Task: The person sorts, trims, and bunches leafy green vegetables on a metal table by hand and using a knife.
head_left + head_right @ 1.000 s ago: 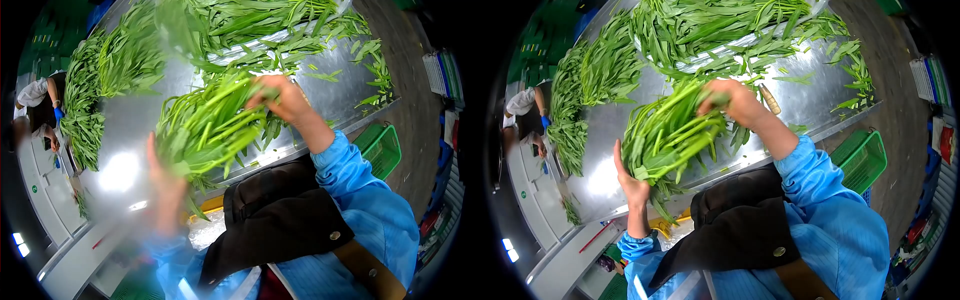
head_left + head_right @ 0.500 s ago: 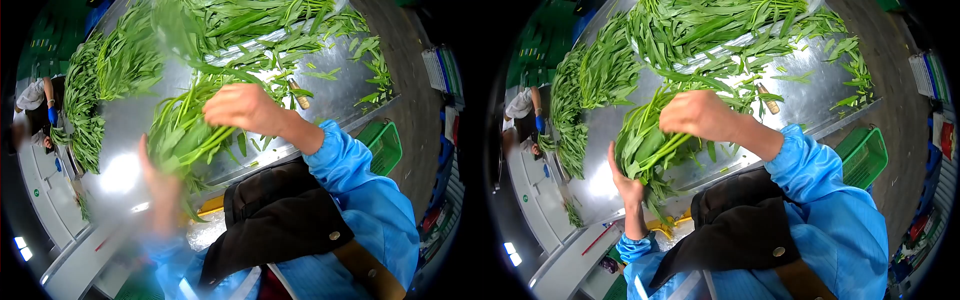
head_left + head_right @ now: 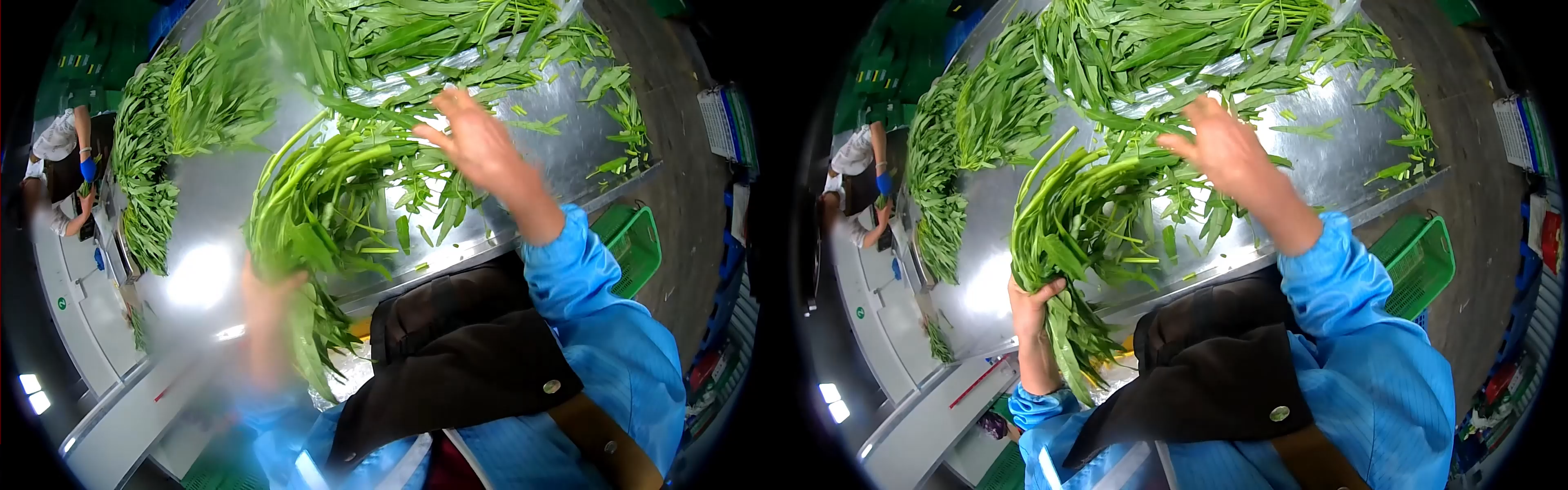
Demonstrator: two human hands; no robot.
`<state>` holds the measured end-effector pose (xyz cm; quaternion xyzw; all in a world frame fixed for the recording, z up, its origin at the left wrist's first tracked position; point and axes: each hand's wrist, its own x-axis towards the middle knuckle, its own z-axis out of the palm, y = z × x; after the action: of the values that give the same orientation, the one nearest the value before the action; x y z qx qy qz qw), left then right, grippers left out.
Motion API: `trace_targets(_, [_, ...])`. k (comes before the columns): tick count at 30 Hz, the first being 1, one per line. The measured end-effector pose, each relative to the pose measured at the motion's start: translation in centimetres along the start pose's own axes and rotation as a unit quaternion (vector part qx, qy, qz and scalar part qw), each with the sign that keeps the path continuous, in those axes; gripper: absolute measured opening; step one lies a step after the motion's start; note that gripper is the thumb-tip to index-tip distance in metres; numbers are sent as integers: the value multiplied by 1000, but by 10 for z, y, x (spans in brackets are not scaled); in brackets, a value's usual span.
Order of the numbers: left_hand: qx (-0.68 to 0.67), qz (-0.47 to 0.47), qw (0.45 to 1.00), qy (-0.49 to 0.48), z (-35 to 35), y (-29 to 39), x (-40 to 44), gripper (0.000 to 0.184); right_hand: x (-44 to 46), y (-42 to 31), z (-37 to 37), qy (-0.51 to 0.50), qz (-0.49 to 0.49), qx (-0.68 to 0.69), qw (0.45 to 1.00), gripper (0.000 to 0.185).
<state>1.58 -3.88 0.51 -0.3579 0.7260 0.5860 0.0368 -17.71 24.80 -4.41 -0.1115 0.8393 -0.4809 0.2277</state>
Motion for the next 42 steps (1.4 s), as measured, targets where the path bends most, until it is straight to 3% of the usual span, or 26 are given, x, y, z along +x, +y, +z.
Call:
trace_targets(2, [8, 43, 999, 14, 11, 4, -2, 65, -16, -26, 24, -101, 6, 60, 993, 63])
trace_targets(3, [14, 65, 998, 17, 18, 8, -2, 66, -23, -37, 41, -165, 23, 188, 968, 65])
trace_targets(4, [-9, 34, 999, 27, 27, 14, -4, 69, -27, -45, 61, -180, 16, 266, 947, 64])
trace_targets(7, [46, 115, 991, 46, 43, 21, -9, 69, -28, -54, 104, -142, -18, 449, 882, 51])
trace_targets(9, [83, 139, 986, 45, 37, 19, -9, 70, -20, -43, 102, -184, 5, 371, 910, 25])
trace_targets(11, [45, 99, 993, 34, 30, 20, -12, 71, -8, -31, 75, -291, 37, 332, 897, 21])
trace_targets(13, [185, 133, 974, 16, 1, 0, -2, 68, -2, -30, 40, -198, 84, 451, 866, 18])
trace_targets(14, [109, 68, 992, 4, -5, 0, -4, 64, 12, -8, 29, -229, 71, 547, 802, 21])
trace_targets(16, [4, -30, 1000, -6, -5, 8, -11, 57, 24, 17, 10, -144, -20, 709, 690, 29])
trace_targets(17, [27, -39, 999, -13, -8, 9, -12, 54, 38, 37, 2, -170, -8, 696, 698, 37])
trace_targets(18, [-10, -31, 999, -34, -24, -8, -5, 51, 39, 38, 3, -89, 0, 374, 923, 36])
trace_targets(19, [-43, -35, 998, -42, -35, -27, -2, 48, 39, 37, 3, 7, 8, -8, 1000, 36])
trace_targets(21, [-101, -56, 992, -45, -47, -49, -1, 42, 31, 33, 5, 187, -114, -122, 968, 35])
trace_targets(23, [-138, -110, 984, -22, -47, -51, -3, 38, 17, 17, 14, 220, -198, -109, 949, 39])
trace_targets(24, [-145, -147, 978, -10, -38, -39, -6, 36, 6, -5, 21, 169, -217, -42, 960, 43])
trace_targets(25, [-155, -172, 973, 2, -32, -36, -5, 35, -11, -34, 25, -24, -105, 44, 993, 63])
trace_targets(27, [-178, -194, 964, 17, -23, -39, -5, 32, -19, -54, 63, -76, -127, -109, 983, 54])
trace_targets(29, [-202, -181, 962, 17, -6, -31, -11, 30, -10, -51, 76, -126, -140, -7, 982, 53])
trace_targets(30, [-214, -167, 962, 19, 6, -21, -16, 29, 1, -41, 77, -147, -117, 131, 974, 51])
trace_targets(31, [-257, -166, 950, -57, -7, -32, -12, 27, 13, -34, 75, -166, -92, 265, 945, 50])
trace_targets(33, [-312, -162, 922, -164, -25, -44, -9, 23, 28, -18, 39, -85, -5, 435, 897, 39])
trace_targets(35, [-343, -150, 900, -225, -32, -45, -11, 21, 60, 22, 16, 138, 33, 499, 855, 37])
trace_targets(36, [-343, -154, 896, -237, -32, -44, -11, 21, 68, 43, -4, 99, 33, 292, 951, 39])
trace_targets(37, [-336, -156, 904, -212, -23, -34, -16, 20, 70, 55, -17, 54, 30, 70, 996, 40])
trace_targets(40, [-335, -171, 918, -128, 16, 3, -32, 23, 39, 13, -21, 127, -51, -243, 960, 45])
trace_targets(42, [-303, -178, 933, -80, 15, -2, -28, 31, 26, -21, -5, 243, -265, -171, 917, 53])
